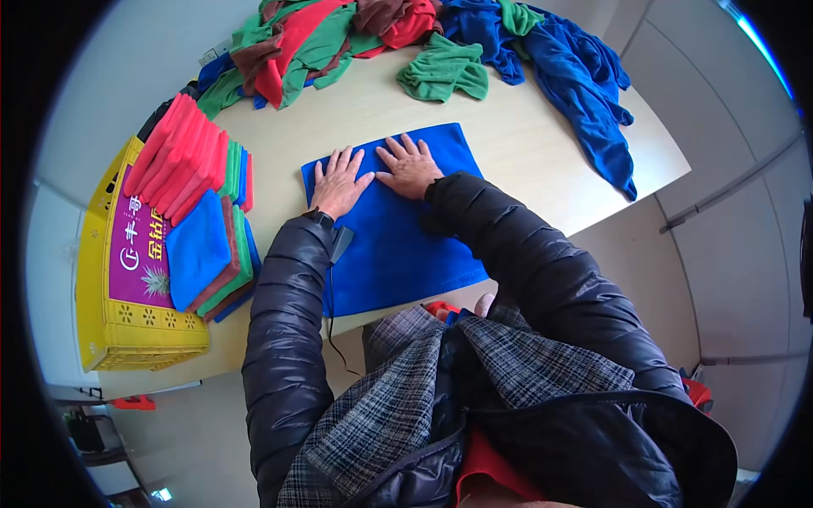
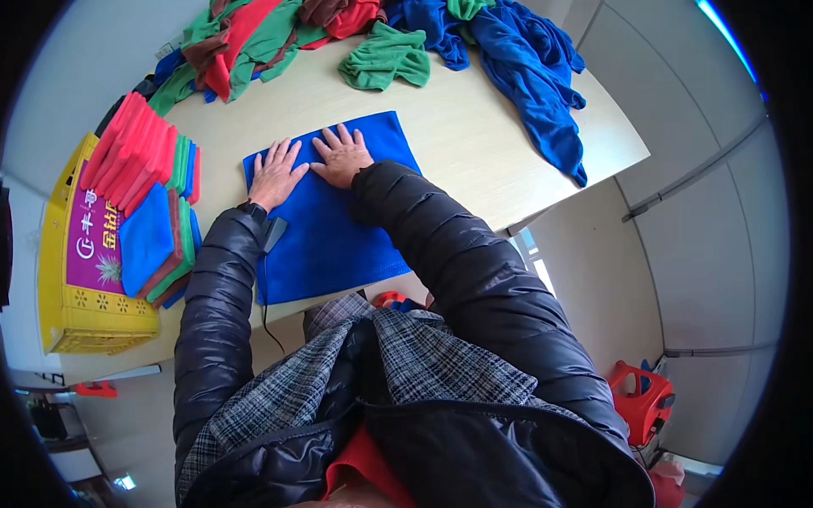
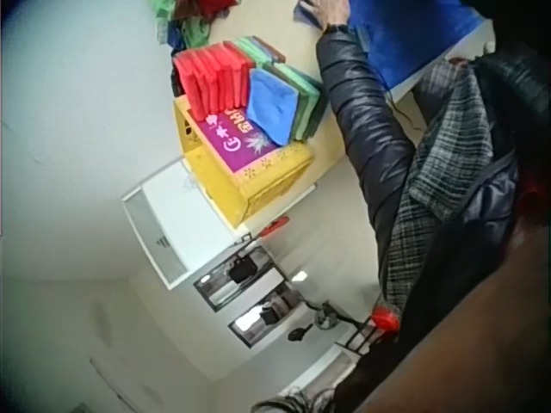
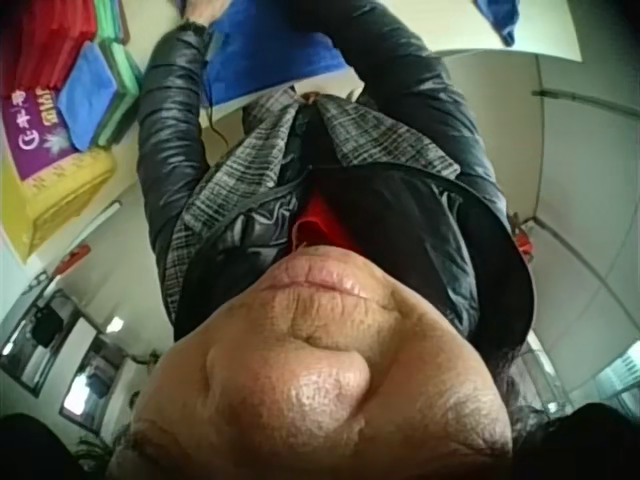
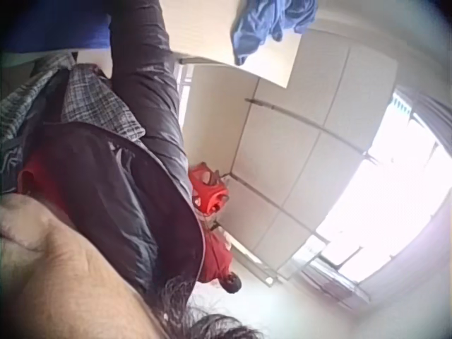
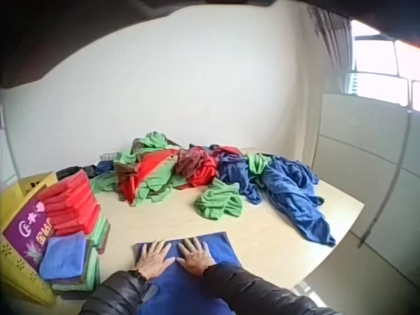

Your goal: Folding various colored cloths and fabric pieces on a table

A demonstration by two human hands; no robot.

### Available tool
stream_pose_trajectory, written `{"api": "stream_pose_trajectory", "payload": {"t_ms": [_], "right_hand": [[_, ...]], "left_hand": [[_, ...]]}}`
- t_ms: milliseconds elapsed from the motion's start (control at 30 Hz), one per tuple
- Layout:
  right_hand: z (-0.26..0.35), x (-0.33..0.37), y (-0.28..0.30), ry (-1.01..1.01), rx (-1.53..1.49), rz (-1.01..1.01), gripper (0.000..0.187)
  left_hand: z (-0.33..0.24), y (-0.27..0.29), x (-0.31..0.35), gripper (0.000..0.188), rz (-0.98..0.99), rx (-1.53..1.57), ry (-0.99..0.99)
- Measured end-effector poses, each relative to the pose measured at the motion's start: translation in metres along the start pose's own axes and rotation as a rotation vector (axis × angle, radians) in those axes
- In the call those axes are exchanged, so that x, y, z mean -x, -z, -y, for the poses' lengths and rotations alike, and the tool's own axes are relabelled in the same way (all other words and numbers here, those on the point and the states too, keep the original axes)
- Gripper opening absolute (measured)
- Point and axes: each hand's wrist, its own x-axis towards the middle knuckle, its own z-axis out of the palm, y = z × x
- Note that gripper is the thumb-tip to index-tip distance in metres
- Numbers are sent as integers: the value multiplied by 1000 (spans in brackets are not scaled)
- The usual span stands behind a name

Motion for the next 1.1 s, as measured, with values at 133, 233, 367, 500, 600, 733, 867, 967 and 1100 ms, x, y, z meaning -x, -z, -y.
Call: {"api": "stream_pose_trajectory", "payload": {"t_ms": [133,233,367,500,600,733,867,967,1100], "right_hand": [[-31,-4,-8,-65,44,-62,65],[-56,-5,-4,-157,64,-76,65],[-86,4,-3,-248,86,-98,65],[-93,18,2,-329,49,-95,66],[-110,36,0,-353,52,-138,66],[-110,53,18,-364,41,-57,67],[-86,82,28,-373,21,-37,68],[-46,115,27,-241,-10,-79,70],[11,152,30,-91,15,-30,69]], "left_hand": [[4,-7,-3,64,30,67,85],[12,-11,-3,64,-6,55,142],[14,-13,-7,66,-29,92,273],[22,-17,-1,67,-44,95,370],[19,-15,-5,68,-20,123,367],[31,-4,4,71,48,224,373],[20,3,38,73,114,236,360],[-26,13,76,74,60,218,230],[-53,12,138,73,5,144,133]]}}
